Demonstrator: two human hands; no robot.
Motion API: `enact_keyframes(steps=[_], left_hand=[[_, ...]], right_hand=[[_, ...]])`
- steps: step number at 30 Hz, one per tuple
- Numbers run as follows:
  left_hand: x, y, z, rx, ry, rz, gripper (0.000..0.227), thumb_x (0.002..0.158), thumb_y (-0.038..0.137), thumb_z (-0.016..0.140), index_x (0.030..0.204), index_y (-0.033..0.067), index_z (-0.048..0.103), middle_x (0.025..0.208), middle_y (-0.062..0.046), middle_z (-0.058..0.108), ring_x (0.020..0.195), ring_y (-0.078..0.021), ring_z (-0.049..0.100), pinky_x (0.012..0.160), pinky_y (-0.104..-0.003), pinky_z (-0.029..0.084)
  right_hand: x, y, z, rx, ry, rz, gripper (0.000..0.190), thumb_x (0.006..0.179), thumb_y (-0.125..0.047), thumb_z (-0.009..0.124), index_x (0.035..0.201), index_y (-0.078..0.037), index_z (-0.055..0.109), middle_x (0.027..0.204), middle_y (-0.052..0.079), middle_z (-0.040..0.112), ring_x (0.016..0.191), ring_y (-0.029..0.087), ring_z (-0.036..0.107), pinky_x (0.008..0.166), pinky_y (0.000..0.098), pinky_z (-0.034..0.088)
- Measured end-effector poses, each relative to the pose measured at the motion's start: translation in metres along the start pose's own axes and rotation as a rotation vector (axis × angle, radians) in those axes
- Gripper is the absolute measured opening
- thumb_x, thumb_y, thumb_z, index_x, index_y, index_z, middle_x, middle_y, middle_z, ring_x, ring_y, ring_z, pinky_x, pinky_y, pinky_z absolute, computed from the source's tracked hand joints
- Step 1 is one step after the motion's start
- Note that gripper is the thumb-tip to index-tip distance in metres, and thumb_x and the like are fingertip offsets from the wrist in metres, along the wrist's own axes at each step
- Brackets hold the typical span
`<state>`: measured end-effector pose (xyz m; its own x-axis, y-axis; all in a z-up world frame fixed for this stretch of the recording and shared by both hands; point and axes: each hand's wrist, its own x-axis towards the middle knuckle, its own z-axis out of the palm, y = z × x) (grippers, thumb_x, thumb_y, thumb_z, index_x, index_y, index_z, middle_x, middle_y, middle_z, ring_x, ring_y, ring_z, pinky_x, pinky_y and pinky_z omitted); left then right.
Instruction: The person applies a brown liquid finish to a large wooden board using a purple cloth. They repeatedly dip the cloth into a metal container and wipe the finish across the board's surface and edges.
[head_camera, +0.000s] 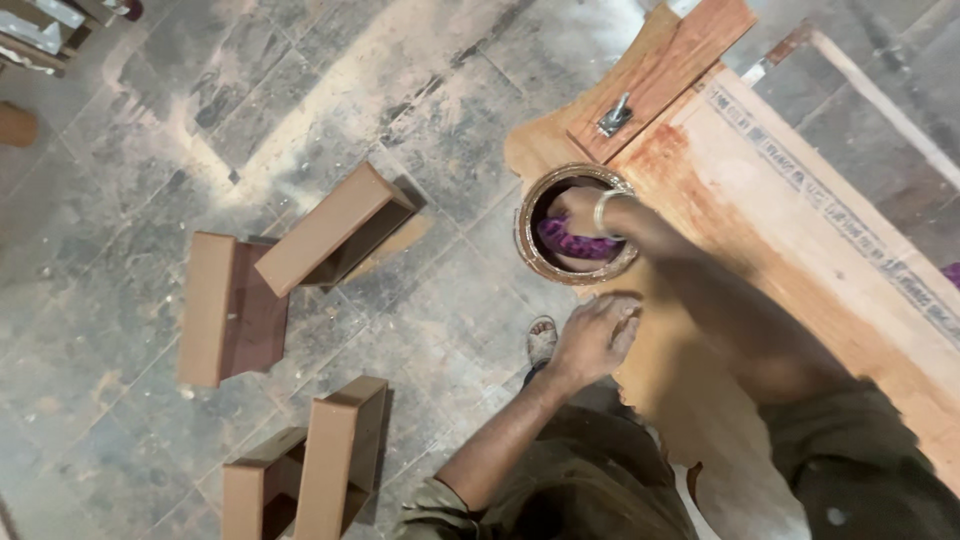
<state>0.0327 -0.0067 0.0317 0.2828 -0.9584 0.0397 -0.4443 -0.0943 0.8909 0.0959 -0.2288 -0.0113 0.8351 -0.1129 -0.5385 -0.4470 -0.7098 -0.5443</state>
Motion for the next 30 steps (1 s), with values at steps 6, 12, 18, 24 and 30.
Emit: enact_keyframes(steps=[6,12,18,24,30], left_hand=[[0.017,0.022,-0.014,0.037,-0.087,0.021,0.026,0.098,0.021,0.060,0.118,0.0053,0.064,0.110,-0.018,0.070,0.104,-0.0374,0.067,0.093,-0.047,0.051],[0.004,0.035,0.008,0.081,-0.090,0.004,0.023,0.098,0.020,0.058,0.114,0.0041,0.064,0.108,-0.019,0.070,0.102,-0.0393,0.067,0.091,-0.049,0.051],[-0.016,0.045,0.043,0.172,-0.120,-0.066,0.026,0.094,0.016,0.059,0.115,0.0025,0.064,0.107,-0.023,0.069,0.100,-0.0423,0.065,0.091,-0.050,0.051],[-0.012,0.054,0.093,0.212,-0.167,-0.109,0.029,0.095,0.018,0.060,0.119,0.0038,0.064,0.107,-0.024,0.070,0.098,-0.0437,0.066,0.087,-0.050,0.052],[0.014,0.061,0.157,0.160,-0.440,-0.188,0.030,0.101,0.022,0.055,0.124,0.0044,0.062,0.113,-0.020,0.070,0.101,-0.0358,0.069,0.093,-0.045,0.052]], right_hand=[[-0.082,0.037,-0.024,0.568,0.118,-0.159,0.060,0.075,0.011,0.052,0.131,-0.003,0.067,0.117,0.013,0.074,0.104,0.022,0.068,0.093,0.0336,0.052],[-0.102,0.032,0.000,1.400,0.372,-0.241,0.041,0.090,0.014,0.048,0.127,0.007,0.064,0.126,0.017,0.068,0.113,0.025,0.066,0.102,0.0374,0.054],[-0.084,0.026,0.016,2.131,0.355,-0.624,0.049,0.087,0.009,0.047,0.135,0.003,0.057,0.138,0.020,0.063,0.124,0.032,0.064,0.112,0.0491,0.051],[-0.131,0.100,0.060,2.366,0.601,-0.727,0.053,0.091,0.004,0.053,0.144,0.001,0.053,0.135,0.023,0.060,0.122,0.035,0.063,0.110,0.0496,0.053],[-0.293,0.249,0.145,2.101,1.080,0.140,0.039,0.090,-0.002,0.066,0.129,-0.008,0.065,0.117,0.011,0.071,0.099,0.022,0.072,0.084,0.0343,0.064]])
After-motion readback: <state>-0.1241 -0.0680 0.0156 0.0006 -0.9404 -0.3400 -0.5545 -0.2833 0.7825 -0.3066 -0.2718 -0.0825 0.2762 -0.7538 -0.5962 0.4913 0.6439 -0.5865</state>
